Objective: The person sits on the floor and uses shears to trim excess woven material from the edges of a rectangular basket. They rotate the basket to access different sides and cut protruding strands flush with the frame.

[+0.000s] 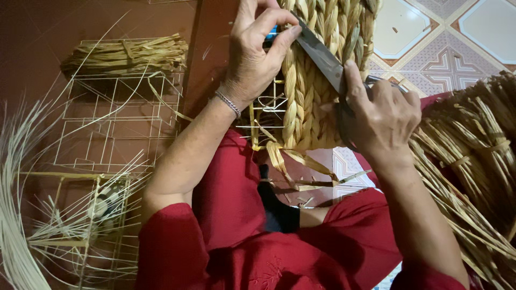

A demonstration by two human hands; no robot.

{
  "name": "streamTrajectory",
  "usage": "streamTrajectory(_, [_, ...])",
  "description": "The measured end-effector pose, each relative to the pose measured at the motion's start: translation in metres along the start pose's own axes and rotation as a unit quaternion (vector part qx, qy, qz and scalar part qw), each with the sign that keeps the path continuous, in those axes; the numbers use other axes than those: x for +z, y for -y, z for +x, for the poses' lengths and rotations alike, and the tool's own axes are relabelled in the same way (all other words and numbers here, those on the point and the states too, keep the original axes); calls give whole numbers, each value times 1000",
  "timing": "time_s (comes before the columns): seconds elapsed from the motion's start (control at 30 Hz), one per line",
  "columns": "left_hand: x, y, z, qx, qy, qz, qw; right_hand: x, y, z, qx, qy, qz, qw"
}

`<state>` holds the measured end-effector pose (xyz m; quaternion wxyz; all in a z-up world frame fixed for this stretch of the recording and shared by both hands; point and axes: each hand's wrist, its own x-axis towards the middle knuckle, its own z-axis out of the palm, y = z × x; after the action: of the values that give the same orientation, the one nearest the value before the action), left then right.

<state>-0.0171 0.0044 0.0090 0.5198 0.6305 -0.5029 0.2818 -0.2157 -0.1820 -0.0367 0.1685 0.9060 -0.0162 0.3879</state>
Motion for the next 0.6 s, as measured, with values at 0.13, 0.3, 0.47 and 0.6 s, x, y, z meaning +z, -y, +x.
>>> streamTrajectory(0.13, [0,2,2,-3,-7,-19,1000,10,-3,3,-30,-21,0,999])
streamTrajectory(0.3, [2,4,-3,-12,-21,-2,1000,18,-11,-2,-59,-13,6,998])
streamTrajectory(0.47, [9,25,-3,-46,-35,-35,998,19,-14,-10,-38,80,19,996])
streamTrajectory(0.6, [8,55,-4,-28,-93,-84,992,20,-16,-19,42,26,175,983])
